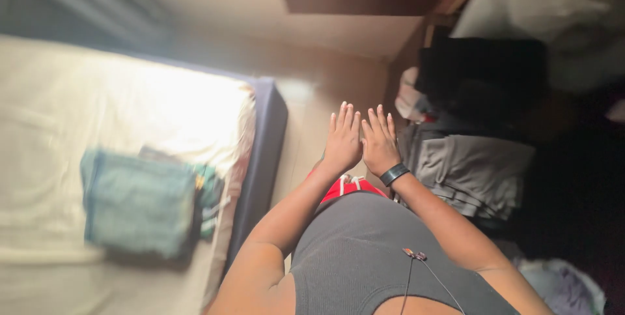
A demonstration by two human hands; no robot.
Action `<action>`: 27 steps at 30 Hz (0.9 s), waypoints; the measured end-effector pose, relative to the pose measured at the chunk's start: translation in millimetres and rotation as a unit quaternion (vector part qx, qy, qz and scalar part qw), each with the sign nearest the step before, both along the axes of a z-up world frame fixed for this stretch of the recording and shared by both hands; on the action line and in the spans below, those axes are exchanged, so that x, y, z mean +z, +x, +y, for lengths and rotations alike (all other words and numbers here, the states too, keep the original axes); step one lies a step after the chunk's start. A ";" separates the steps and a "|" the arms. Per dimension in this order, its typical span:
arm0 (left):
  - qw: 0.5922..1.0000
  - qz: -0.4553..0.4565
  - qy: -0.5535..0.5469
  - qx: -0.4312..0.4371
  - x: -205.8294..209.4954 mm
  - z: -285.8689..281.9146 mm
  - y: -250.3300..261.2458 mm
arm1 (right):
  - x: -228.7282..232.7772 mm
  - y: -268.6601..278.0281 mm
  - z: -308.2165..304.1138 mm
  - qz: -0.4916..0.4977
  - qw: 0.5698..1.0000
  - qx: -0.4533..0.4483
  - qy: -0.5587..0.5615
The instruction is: The person opens a wardrobe door and puts folded clothes from the bed into the wardrobe by hand.
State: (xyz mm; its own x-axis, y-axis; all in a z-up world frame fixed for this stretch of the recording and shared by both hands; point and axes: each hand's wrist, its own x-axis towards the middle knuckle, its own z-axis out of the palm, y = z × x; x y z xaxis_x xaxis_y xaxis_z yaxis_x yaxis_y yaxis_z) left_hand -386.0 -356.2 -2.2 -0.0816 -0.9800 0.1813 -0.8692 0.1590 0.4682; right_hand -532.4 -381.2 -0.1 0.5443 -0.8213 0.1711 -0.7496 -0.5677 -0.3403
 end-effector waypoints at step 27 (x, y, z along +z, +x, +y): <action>0.913 0.051 0.049 0.401 -24.2 184.1 243.5 | -11.7 303.2 91.3 0.013 0.942 0.331 0.062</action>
State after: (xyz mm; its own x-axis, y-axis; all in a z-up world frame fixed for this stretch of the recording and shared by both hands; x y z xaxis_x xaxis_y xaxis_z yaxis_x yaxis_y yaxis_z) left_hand -142.5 -172.1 -26.4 0.6819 -0.7293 0.0564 -0.6392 -0.5566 0.5307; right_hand -229.2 -289.8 -11.7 0.9463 -0.3141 0.0764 -0.2550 -0.8706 -0.4208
